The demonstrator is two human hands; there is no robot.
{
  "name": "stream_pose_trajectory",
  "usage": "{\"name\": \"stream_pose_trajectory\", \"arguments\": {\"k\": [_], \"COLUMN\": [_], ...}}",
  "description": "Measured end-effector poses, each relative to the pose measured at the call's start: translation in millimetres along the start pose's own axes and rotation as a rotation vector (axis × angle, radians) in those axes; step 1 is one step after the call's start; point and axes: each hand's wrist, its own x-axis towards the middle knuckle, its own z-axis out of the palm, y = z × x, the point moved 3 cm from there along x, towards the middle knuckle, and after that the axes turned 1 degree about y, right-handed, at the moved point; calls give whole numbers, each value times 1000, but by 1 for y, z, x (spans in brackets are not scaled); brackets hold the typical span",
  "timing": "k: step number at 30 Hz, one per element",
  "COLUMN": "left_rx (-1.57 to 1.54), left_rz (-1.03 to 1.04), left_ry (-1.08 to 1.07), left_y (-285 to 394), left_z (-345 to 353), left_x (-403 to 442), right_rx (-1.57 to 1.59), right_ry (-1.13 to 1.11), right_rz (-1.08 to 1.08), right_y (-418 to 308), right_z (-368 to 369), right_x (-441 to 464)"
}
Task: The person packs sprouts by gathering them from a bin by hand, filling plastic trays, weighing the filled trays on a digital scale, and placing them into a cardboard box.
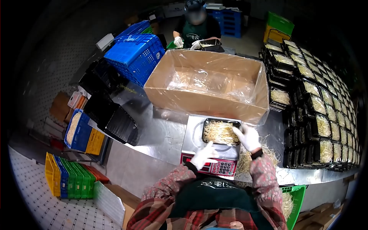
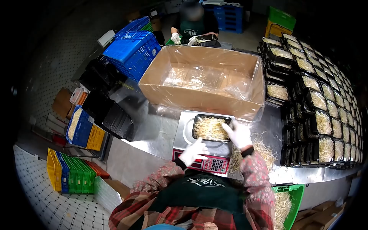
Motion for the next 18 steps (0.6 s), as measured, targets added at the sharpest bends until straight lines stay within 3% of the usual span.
{"name": "stream_pose_trajectory", "arguments": {"k": [2, 4, 6, 11, 12, 14, 15, 16, 18], "left_rx": [-16, -31, -40, -64, -106, 113, 191, 234, 318], "left_rz": [-109, -92, 73, 111, 84, 177, 140, 103, 80], "left_ry": [-94, -79, 4, 43, 15, 18, 64, 123, 117], "left_y": [-13, -17, -29, -23, -20, -19, -13, -9, -8], "left_z": [24, 43, 34, 30, 28, 14, 17, 21, 23], "left_x": [10, 23, 39, 44, 37, 33, 25, 21, 14], "right_rx": [52, -222, -319, -226, -158, 99, 211, 376, 644], "right_ry": [25, 303, -70, -114, -186, -362, -290, -438, -418], "right_rz": [-175, -460, -336, -347, -336, -303, -314, -134, 85], "right_y": [-50, -62, -66, -49, -38, -3, 22, 48, 63], "right_z": [8, 73, 100, 107, 101, 82, 78, 77, 60], "right_x": [27, 48, 57, 68, 73, 77, 72, 63, 29]}}
